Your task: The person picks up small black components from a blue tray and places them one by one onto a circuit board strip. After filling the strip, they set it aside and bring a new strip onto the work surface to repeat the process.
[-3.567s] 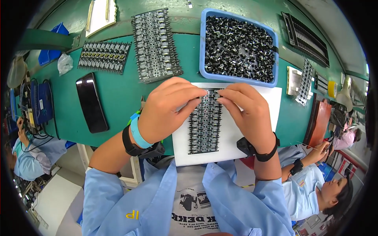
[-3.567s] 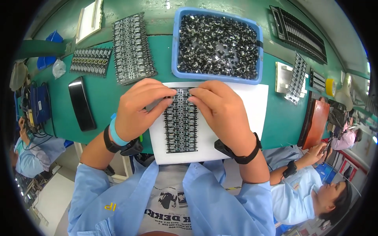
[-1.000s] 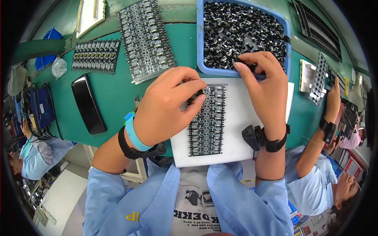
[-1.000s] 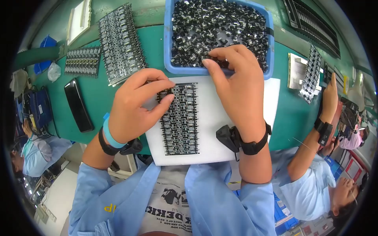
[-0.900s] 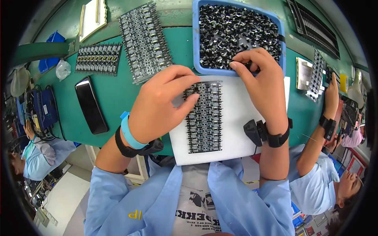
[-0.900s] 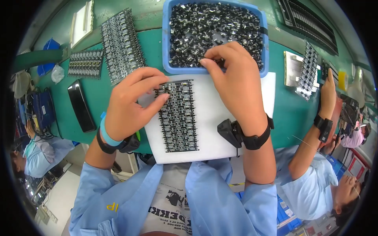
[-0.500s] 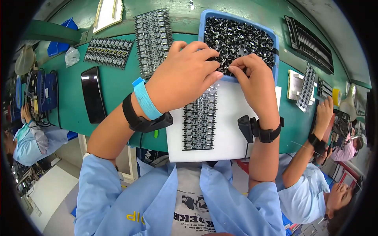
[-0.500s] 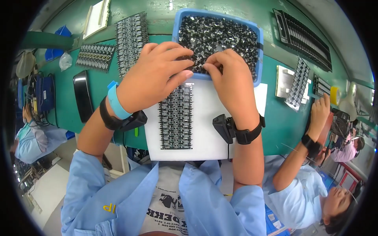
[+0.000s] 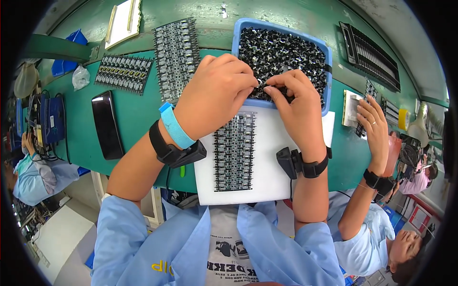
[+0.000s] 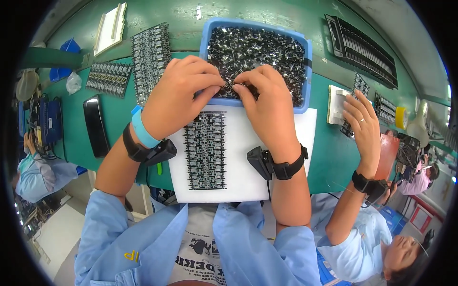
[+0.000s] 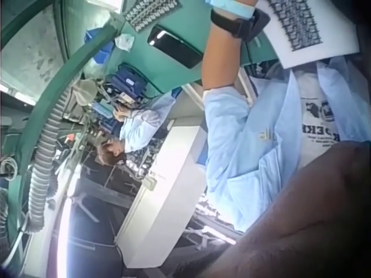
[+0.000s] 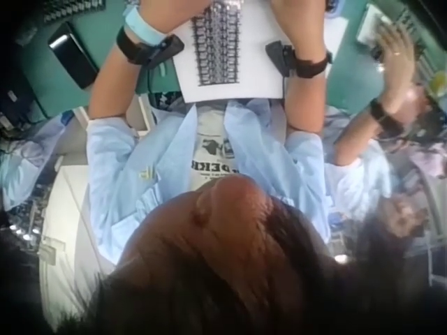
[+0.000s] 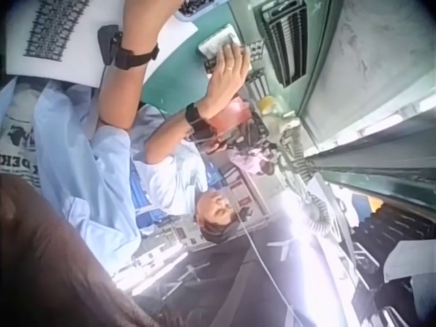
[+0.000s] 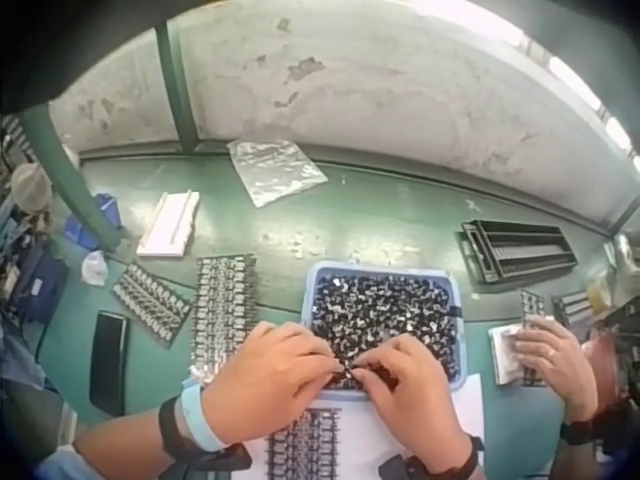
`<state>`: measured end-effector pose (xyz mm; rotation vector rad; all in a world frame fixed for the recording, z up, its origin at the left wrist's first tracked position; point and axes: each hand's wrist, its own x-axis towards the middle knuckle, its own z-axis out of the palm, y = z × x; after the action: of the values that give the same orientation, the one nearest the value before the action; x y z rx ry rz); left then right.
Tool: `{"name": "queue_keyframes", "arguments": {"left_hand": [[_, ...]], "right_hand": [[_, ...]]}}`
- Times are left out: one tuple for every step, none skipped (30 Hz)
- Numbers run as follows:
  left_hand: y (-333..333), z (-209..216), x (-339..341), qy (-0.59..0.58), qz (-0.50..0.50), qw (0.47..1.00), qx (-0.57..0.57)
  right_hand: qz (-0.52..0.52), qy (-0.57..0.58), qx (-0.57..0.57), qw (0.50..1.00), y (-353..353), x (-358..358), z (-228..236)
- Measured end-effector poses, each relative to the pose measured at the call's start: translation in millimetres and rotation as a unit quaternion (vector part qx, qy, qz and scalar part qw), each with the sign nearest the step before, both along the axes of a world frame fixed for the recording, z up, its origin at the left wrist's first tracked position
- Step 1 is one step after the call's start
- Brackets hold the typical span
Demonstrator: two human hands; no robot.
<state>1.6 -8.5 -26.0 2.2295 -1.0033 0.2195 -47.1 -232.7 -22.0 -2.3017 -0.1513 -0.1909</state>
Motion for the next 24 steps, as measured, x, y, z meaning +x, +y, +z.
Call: {"name": "queue_keyframes", "arguments": {"left_hand": [[0,0,1,0.013,-0.002,1.0,0.003],[0,0,1,0.026,-0.004,1.0,0.006],[0,0,2,0.04,-0.006,0.999,0.01],[0,0,2,0.04,-0.004,0.999,0.009],[0,0,2,0.035,-0.003,0.999,0.007],[0,-1,2,0.031,-0.002,0.999,0.007],[0,-1,2,0.027,-0.001,1.0,0.006],[-1,-2,2,0.027,0.0,1.0,0.006],[-2,-4,2,0.024,0.004,1.0,-0.001],[-3,-5,1,0.021,0.008,1.0,-0.009],[-3,-6,2,0.017,0.011,1.0,-0.016],[-3,-5,2,0.017,0.012,1.0,-0.017],[-3,-4,2,0.02,0.011,1.0,-0.013],[-3,-3,2,0.023,0.01,1.0,-0.009],[-3,-1,2,0.026,0.01,1.0,-0.005],[-3,0,2,0.026,0.01,1.0,-0.005],[-3,1,3,0.03,0.016,0.999,-0.022],[-4,2,3,0.034,0.021,0.998,-0.038],[-4,3,3,0.038,0.027,0.997,-0.055],[-5,4,2,0.039,0.027,0.997,-0.055],[-5,5,1,0.061,0.032,0.994,-0.089],[-6,6,0,0.083,0.037,0.988,-0.123],[-6,8,-1,0.105,0.042,0.981,-0.157],[-5,9,-2,0.104,0.043,0.981,-0.158]], "right_hand": [[0.002,0.002,0.001,1.0,1,0,0],[0.004,0.001,0.0,1.0,1,1,0],[0.007,-0.007,-0.001,1.0,2,1,-1],[0.011,-0.016,-0.002,1.0,2,1,-2],[0.014,-0.024,-0.003,1.0,2,1,-2],[0.015,-0.024,-0.003,1.0,2,1,-3],[0.017,-0.024,-0.01,1.0,1,2,-4],[0.018,-0.024,-0.017,0.999,0,2,-5],[0.019,-0.024,-0.025,0.999,1,3,-5],[0.02,-0.024,-0.025,0.999,2,3,-5],[0.018,-0.025,-0.018,0.999,3,3,-3],[0.017,-0.027,-0.011,0.999,5,3,-2],[0.015,-0.028,-0.005,0.999,6,3,-1],[0.016,-0.029,-0.005,0.999,5,3,-2],[0.024,-0.04,-0.014,0.999,3,3,-4],[0.031,-0.05,-0.023,0.998,2,3,-7],[0.039,-0.06,-0.031,0.997,2,3,-7],[0.039,-0.06,-0.032,0.997,2,2,-7],[0.035,-0.055,-0.026,0.998,2,2,-6],[0.031,-0.051,-0.019,0.998,2,2,-4],[0.028,-0.046,-0.013,0.998,3,2,-2],[0.028,-0.047,-0.013,0.998,3,2,-1],[0.017,-0.034,0.001,0.999,3,2,1],[0.005,-0.021,0.015,1.0,3,1,2]]}}
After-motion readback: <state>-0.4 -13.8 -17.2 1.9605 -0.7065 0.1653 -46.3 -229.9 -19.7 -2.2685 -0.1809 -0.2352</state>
